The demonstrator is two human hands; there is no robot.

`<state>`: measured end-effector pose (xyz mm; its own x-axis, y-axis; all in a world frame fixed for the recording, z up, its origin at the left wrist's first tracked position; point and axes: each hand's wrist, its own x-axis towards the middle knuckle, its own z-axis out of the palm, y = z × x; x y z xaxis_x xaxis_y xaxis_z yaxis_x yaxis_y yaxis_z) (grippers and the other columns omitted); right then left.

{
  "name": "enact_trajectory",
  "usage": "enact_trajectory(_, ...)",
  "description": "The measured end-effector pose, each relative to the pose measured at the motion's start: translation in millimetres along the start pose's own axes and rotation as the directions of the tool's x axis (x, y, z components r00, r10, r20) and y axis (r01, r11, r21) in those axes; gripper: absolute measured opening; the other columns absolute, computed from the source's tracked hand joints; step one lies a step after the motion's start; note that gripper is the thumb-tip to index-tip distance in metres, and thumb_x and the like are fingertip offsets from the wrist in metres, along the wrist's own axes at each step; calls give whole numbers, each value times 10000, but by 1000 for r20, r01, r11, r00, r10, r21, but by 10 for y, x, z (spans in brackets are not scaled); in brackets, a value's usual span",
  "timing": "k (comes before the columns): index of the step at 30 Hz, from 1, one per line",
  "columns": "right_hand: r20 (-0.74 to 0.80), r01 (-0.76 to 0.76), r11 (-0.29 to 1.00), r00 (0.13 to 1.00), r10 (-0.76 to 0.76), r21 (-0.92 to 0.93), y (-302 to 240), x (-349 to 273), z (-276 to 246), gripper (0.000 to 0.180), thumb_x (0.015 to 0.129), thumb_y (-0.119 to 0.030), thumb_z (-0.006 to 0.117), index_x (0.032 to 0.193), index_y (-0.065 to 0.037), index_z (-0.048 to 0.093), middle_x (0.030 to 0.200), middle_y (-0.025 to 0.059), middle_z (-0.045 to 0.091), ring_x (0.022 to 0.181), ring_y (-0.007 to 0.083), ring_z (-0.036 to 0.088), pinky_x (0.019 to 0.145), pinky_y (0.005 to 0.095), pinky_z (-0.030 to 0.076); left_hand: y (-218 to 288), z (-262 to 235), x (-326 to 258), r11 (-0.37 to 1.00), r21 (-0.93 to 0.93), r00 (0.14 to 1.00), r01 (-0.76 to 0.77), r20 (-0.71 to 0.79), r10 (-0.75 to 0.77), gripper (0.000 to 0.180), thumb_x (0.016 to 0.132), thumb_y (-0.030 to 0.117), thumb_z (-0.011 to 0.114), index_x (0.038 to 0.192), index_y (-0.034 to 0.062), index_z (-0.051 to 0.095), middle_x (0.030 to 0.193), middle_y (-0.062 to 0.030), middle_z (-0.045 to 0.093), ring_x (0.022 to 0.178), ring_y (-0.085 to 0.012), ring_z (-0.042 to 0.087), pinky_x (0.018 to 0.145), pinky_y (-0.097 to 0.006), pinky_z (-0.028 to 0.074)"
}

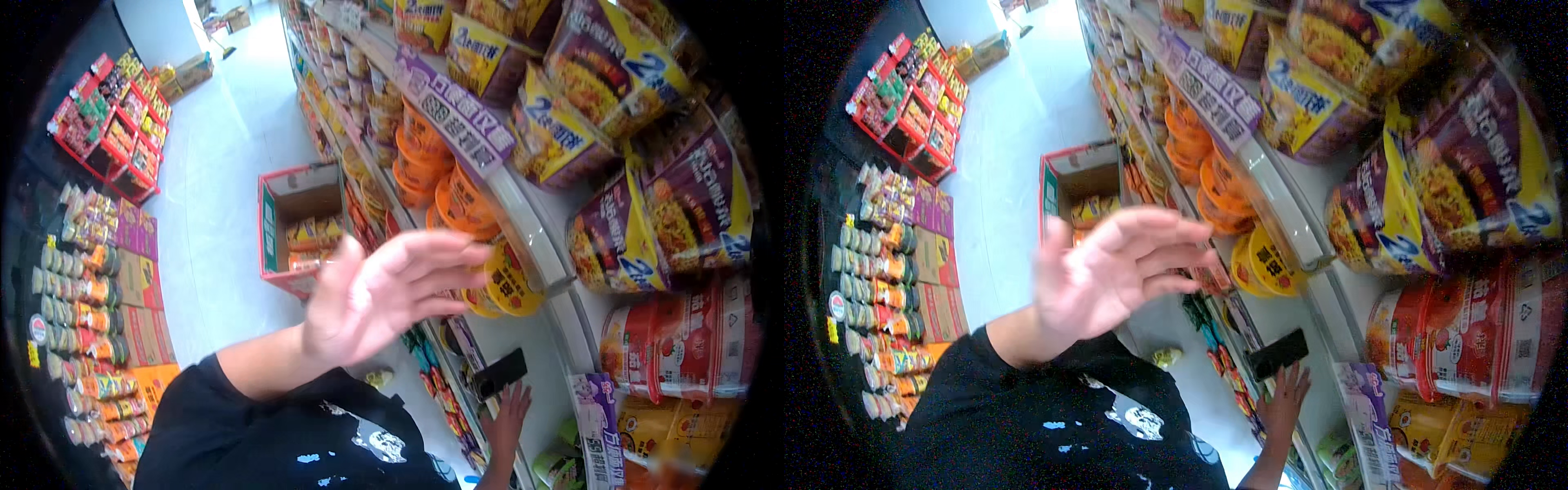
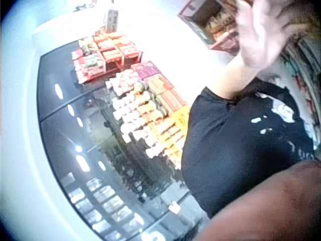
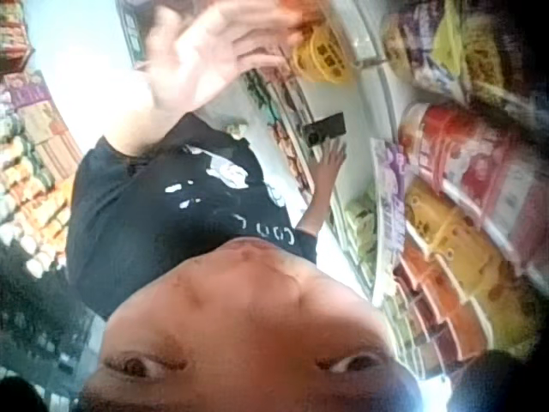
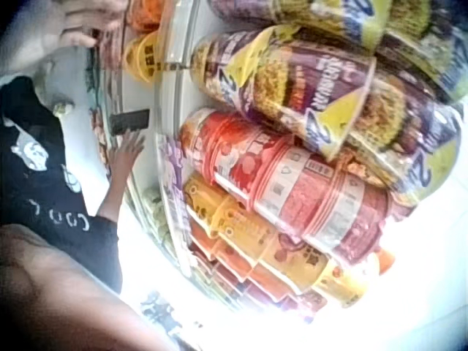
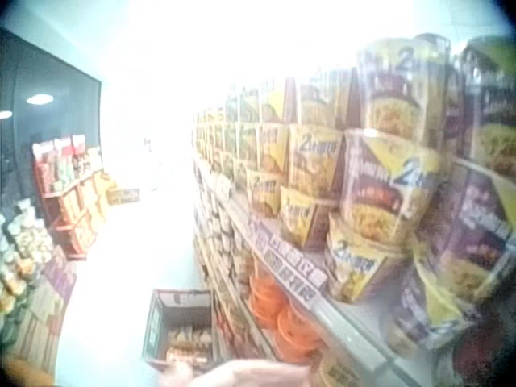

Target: The person restocks instant noodle cups on a store shelf. They repeatedly pick up noodle cups from a red cardboard box and place them onto the shelf, arranging them in neat rows. The person handles the cups one at a time, filling gaps in the display.

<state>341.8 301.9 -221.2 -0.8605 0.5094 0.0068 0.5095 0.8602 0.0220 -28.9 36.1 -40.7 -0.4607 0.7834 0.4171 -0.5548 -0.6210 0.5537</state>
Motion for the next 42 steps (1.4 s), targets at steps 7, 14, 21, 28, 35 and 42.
enact_trajectory(7, 144, -351, 900, 935, 323, 257, -1631, -584, -141, 830, 767, -89, 626, 1538, -38, 322, 1635, 218, 250, 1531, 468, 152, 1215, 601, 245, 903, -1508, -803, -221, 916, 912, 334, -373, -170, 537, 923, 394, 655, 1284, 0, 604, 1230, -194, 641, 1180, -370, 587, 1021, -455, 452)
enact_trajectory(14, 61, -155, 851, 988, 144, 502, -3118, 157, -75, 770, 773, -124, 647, 1490, -8, 391, 1576, 258, 338, 1482, 485, 255, 1209, 547, 260, 1472, -2593, -1756, -651, 730, 794, 209, -515, -323, 634, 880, 550, 637, 1298, 74, 633, 1245, -160, 655, 1291, -362, 513, 1061, -598, 377)
enact_trajectory(21, 154, 8, 809, 981, -121, 588, -4237, 839, -353, 647, 842, -207, 698, 1426, -22, 489, 1556, 240, 383, 1408, 424, 413, 1148, 455, 384, 1182, -2908, -1978, -582, 813, 885, 23, -287, -366, 348, 796, 322, 700, 1091, 137, 703, 1189, -71, 616, 1245, -356, 466, 964, -587, 414)
enact_trajectory(28, 135, -15, 774, 987, -92, 632, -4619, 944, -296, 609, 848, -172, 684, 1426, -73, 521, 1556, 212, 408, 1413, 409, 426, 1149, 460, 395, 1311, -2942, -1907, -539, 842, 898, -27, -217, -383, 438, 726, 269, 756, 1113, 84, 668, 1262, -100, 570, 1303, -371, 412, 957, -588, 423)
enact_trajectory(35, 194, -78, 717, 977, -82, 693, -4709, 1274, -251, 611, 886, -182, 688, 1462, -111, 497, 1634, 149, 293, 1278, 380, 560, 1017, 463, 501, 1512, -3064, -1847, -335, 942, 811, -19, -181, -556, 466, 754, 108, 702, 1219, 119, 667, 1205, -98, 622, 1254, -410, 452, 1017, -535, 452)
enact_trajectory(42, 42, 115, 672, 976, -212, 731, -4777, 1837, 154, 567, 925, -318, 684, 1424, -93, 533, 1598, 187, 333, 1250, 398, 566, 1016, 479, 493, 1685, -3190, -1369, -257, 964, 650, 73, -242, -720, 409, 836, 137, 624, 1237, 54, 618, 1119, -191, 654, 1059, -400, 626, 910, -475, 523)
